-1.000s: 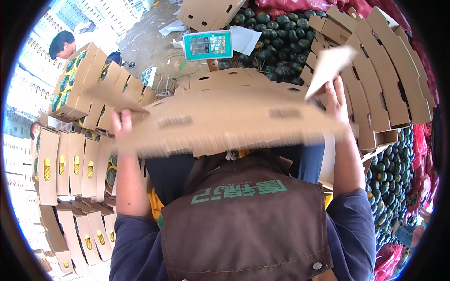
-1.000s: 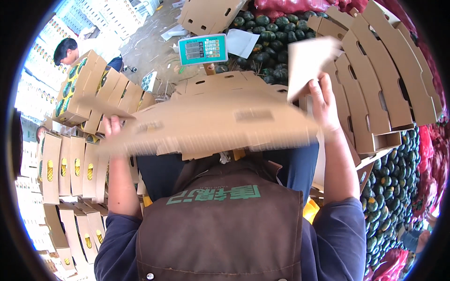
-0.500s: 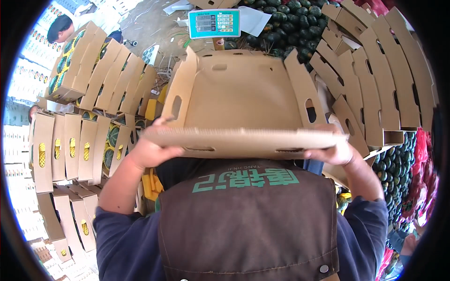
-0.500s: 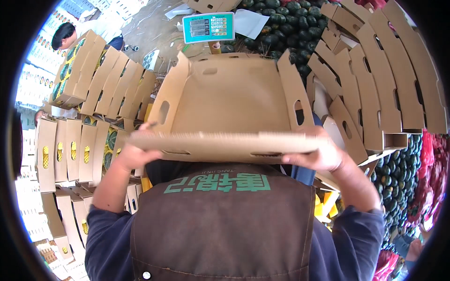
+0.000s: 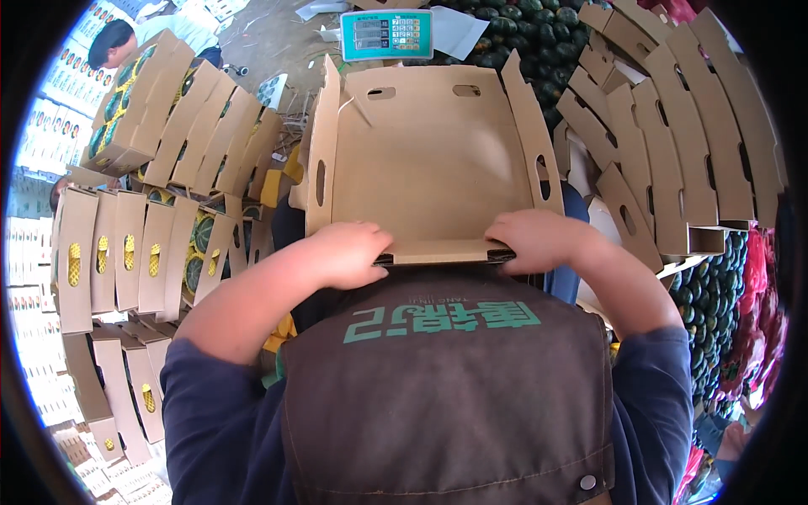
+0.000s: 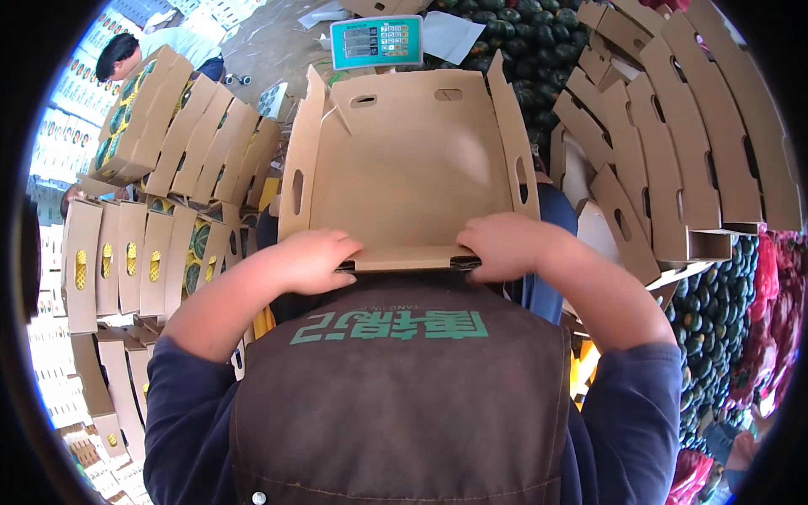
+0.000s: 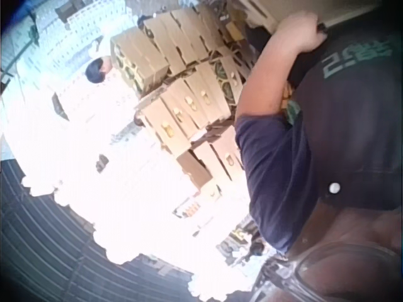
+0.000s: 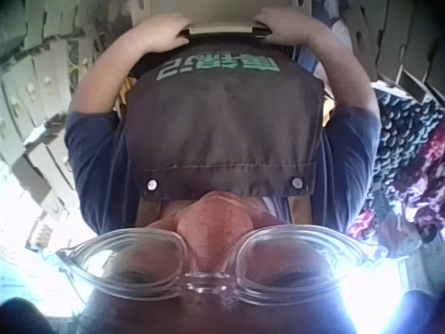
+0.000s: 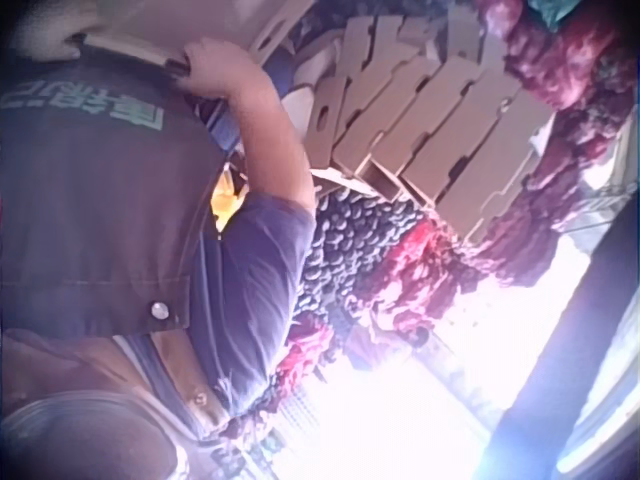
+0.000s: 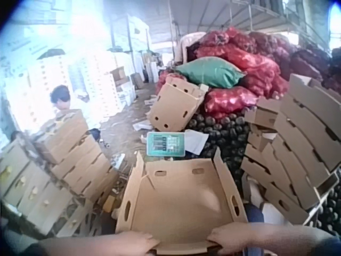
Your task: The person repeatedly folds flat cardboard sheets into boxes by hand and stacks the assembled boxes.
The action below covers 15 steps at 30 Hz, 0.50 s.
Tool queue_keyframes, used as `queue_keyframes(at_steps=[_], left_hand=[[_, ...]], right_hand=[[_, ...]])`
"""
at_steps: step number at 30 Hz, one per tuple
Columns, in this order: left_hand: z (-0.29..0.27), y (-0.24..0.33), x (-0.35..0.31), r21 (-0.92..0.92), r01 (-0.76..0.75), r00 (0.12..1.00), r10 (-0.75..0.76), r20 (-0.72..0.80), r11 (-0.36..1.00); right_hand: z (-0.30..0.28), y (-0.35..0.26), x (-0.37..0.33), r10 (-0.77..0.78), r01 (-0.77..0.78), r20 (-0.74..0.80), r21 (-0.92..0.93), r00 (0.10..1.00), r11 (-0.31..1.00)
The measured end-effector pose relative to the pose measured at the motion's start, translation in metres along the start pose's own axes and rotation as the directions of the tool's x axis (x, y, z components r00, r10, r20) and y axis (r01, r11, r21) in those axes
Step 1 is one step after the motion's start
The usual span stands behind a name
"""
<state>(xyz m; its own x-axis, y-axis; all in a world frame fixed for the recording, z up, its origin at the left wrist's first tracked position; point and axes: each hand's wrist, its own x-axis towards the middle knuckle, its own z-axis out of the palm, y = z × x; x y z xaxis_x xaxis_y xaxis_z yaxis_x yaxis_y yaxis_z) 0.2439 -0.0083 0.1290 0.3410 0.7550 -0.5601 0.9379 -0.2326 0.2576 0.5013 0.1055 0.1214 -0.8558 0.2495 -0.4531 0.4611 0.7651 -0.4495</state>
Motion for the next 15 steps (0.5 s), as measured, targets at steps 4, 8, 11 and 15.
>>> queue_keyframes(at_steps=[4,8,11,15], left_hand=[[-0.008,-0.011,0.029,-0.301,-0.090,0.894,0.210,0.396,0.949],[-0.030,-0.010,0.002,-0.318,-0.119,0.939,0.211,0.271,0.940],[-0.041,-0.018,-0.029,-0.415,-0.094,0.994,0.108,0.009,0.905],[-0.011,-0.036,-0.048,-0.652,-0.729,0.680,0.108,-0.725,0.209]], right_hand=[[-0.007,0.010,0.020,-0.045,-0.247,0.601,0.394,0.798,0.885],[-0.043,-0.005,-0.012,-0.075,0.056,0.031,0.416,0.997,0.908],[-0.064,0.017,-0.045,0.076,0.707,-0.908,0.371,0.411,0.602],[-0.039,0.091,-0.032,0.605,0.769,-0.749,0.546,0.270,0.332]])
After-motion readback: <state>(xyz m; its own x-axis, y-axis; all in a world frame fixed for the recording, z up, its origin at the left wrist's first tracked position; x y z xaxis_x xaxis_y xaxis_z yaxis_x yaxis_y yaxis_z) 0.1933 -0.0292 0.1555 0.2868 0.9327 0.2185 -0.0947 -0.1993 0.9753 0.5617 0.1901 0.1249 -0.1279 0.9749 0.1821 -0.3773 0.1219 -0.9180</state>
